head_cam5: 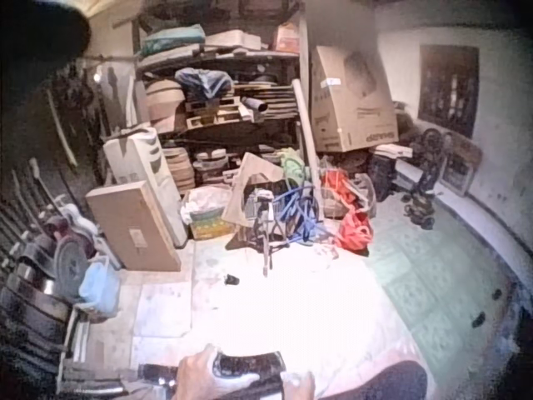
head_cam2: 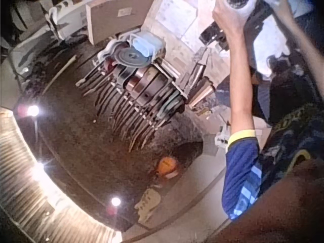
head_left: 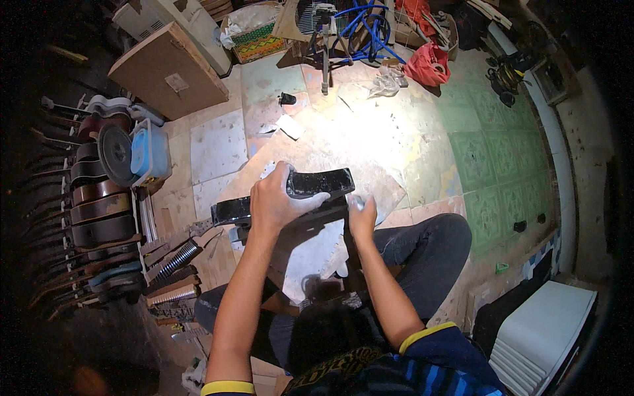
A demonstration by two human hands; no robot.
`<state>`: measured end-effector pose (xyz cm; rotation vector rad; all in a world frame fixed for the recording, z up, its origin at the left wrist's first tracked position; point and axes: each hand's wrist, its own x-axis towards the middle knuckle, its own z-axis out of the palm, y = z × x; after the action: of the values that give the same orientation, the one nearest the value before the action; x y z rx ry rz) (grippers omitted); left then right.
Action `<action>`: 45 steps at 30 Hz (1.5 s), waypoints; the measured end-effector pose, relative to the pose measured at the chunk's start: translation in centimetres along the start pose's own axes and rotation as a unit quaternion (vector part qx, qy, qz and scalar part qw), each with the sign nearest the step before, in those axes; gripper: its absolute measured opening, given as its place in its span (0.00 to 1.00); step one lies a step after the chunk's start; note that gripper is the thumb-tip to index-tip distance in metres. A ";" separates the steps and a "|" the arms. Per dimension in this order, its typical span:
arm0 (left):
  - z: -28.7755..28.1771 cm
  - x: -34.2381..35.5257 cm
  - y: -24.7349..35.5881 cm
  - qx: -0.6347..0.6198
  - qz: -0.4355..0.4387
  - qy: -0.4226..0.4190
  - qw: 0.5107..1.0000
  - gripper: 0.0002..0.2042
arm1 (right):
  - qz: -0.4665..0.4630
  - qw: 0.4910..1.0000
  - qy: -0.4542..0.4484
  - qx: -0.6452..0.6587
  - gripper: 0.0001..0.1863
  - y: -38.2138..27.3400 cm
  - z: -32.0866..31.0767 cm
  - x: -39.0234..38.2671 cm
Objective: The person sands the surface of a dark guitar body with a piece of sandpaper and a cloth while sitting on the floor.
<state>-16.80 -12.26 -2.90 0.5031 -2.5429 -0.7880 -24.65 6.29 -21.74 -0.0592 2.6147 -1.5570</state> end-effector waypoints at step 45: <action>1.0 -0.5 -0.4 -0.015 0.029 0.022 0.999 0.31 | -0.039 0.999 0.000 -0.034 0.15 -1.0 -0.6 1.3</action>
<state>-16.80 -11.87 -4.04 0.4297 -2.4901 -0.7831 -26.01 6.20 -20.69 -0.1693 2.6956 -1.4923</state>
